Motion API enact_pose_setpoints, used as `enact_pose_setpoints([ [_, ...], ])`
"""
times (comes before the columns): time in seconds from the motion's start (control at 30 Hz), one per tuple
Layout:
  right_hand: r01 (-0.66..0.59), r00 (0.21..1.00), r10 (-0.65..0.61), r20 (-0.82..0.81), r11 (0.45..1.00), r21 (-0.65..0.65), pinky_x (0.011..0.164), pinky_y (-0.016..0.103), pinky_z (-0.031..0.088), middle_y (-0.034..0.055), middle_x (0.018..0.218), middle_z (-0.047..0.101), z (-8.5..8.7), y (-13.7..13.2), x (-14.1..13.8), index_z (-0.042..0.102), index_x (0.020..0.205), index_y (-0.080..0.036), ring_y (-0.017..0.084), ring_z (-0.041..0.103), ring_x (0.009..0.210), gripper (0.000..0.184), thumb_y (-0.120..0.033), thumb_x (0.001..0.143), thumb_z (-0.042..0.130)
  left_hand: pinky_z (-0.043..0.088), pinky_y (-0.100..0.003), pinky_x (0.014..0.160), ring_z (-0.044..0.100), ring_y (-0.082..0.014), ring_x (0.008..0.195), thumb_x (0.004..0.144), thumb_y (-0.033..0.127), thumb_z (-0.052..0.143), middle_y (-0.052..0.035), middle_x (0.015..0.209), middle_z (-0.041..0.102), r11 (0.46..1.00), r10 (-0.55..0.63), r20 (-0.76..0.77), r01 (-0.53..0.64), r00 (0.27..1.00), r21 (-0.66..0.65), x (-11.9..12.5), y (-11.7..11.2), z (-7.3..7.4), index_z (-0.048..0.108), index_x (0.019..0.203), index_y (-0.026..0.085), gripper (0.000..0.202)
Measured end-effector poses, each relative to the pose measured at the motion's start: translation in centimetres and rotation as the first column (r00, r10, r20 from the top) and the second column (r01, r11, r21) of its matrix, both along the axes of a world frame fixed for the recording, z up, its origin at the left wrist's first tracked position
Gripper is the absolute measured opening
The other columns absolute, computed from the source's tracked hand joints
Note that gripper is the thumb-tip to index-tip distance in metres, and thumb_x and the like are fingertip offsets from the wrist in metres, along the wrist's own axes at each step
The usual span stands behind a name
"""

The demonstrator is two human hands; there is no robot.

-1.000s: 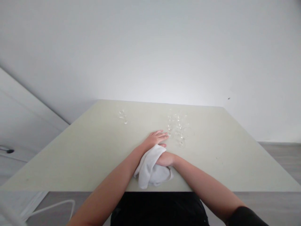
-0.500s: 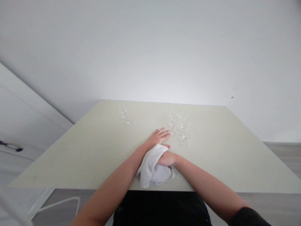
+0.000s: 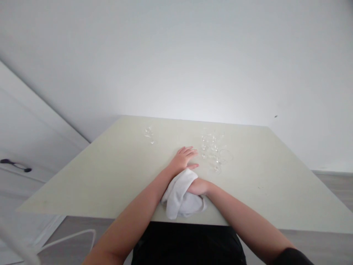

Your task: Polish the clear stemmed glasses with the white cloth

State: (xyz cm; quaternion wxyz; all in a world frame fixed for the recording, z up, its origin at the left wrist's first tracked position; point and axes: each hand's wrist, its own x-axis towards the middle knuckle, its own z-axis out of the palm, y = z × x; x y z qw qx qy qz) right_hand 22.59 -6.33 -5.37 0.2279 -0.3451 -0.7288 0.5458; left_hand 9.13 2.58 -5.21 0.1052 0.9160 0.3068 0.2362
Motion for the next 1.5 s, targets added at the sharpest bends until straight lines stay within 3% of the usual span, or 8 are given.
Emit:
enact_pose_setpoints([
  [0.13,0.009,1.0,-0.011,-0.013,0.989,-0.15,0.121,0.047,0.037,0.0093,0.11,0.077,-0.9,-0.1,1.0,0.076,0.095,-0.02,0.029,0.065,0.119,0.039,-0.054,0.076,0.077,0.035,-0.048,0.118,0.056,-0.0278,0.132,0.094,0.035,0.061,-0.0115,0.131,0.067,0.943,0.198,0.34,-0.274,0.919,0.192,-3.1,0.2,1.7,0.064,0.124,0.022,0.033],
  [0.23,0.055,0.992,-0.08,-0.097,0.969,-0.24,0.113,0.047,0.047,0.0097,0.099,0.077,-1.7,-0.3,1.2,0.074,0.084,-0.019,0.03,0.069,0.11,0.036,-0.053,0.075,0.077,0.031,-0.055,0.12,0.047,-0.0336,0.141,0.086,0.037,0.07,-0.0176,0.145,0.054,0.792,0.338,0.639,-0.576,0.691,0.203,-5.7,1.0,2.5,0.053,0.132,0.019,0.053],
  [0.4,0.05,0.912,-0.226,-0.342,0.89,-0.453,0.096,0.047,0.058,0.0166,0.099,0.077,-1.0,-0.3,0.6,0.072,0.095,-0.014,0.033,0.074,0.1,0.041,-0.05,0.075,0.074,0.023,-0.054,0.125,0.034,-0.0332,0.15,0.076,0.04,0.083,-0.0214,0.157,0.032,0.616,0.432,0.879,-0.778,0.204,-0.123,-9.4,3.8,2.2,0.026,0.149,0.019,0.096],
  [0.5,-0.002,0.82,-0.284,-0.498,0.867,-0.498,0.1,0.048,0.056,0.0164,0.111,0.077,0.5,-0.2,0.3,0.072,0.109,-0.015,0.032,0.074,0.103,0.047,-0.042,0.071,0.081,0.02,-0.051,0.127,0.031,-0.033,0.151,0.064,0.036,0.092,-0.0227,0.158,0.029,0.638,0.536,0.834,-0.708,0.127,-0.303,-10.7,5.9,1.1,0.022,0.147,0.02,0.11],
  [0.77,0.125,0.8,-0.389,-0.456,0.853,-0.507,0.107,0.05,0.051,0.0152,0.113,0.076,2.1,-0.2,0.0,0.075,0.093,-0.018,0.033,0.071,0.112,0.027,-0.031,0.069,0.081,0.042,-0.048,0.113,0.06,-0.0262,0.122,0.065,0.029,0.088,-0.0099,0.12,0.06,0.68,0.65,0.735,-0.58,0.195,-0.448,-10.8,8.2,-1.2,0.038,0.126,0.023,0.08],
  [1.07,0.333,0.841,-0.5,-0.209,0.781,-0.529,0.096,0.047,0.056,0.011,0.089,0.075,2.2,-0.3,0.5,0.067,0.072,-0.019,0.029,0.071,0.096,0.01,-0.025,0.079,0.071,0.05,-0.022,0.056,0.06,-0.0083,0.061,0.079,0.047,0.074,-0.0031,0.106,0.058,0.806,0.51,0.824,-0.47,0.247,-0.358,-9.3,6.1,1.0,0.043,0.129,0.023,0.063],
  [1.33,0.371,0.759,-0.536,-0.37,0.823,-0.43,0.099,0.042,0.056,0.0137,0.093,0.075,0.0,1.0,-1.2,0.066,0.086,-0.019,0.031,0.071,0.104,0.03,-0.048,0.085,0.063,0.049,-0.021,0.058,0.052,-0.0076,0.056,0.073,0.048,0.082,0.0033,0.079,0.064,0.955,0.248,0.379,-0.158,0.892,-0.253,-8.8,-1.0,5.8,0.064,0.134,0.022,0.069],
  [1.5,0.381,0.794,-0.44,-0.419,0.898,-0.22,0.103,0.036,0.051,0.0104,0.118,0.074,-0.2,1.4,-1.0,0.067,0.114,-0.016,0.027,0.066,0.118,0.046,-0.049,0.082,0.069,0.042,-0.021,0.051,0.05,-0.01,0.054,0.076,0.044,0.079,0.0052,0.062,0.058,0.816,0.007,0.117,0.062,0.993,-0.574,-8.1,-2.1,6.5,0.07,0.133,0.022,0.062],
])
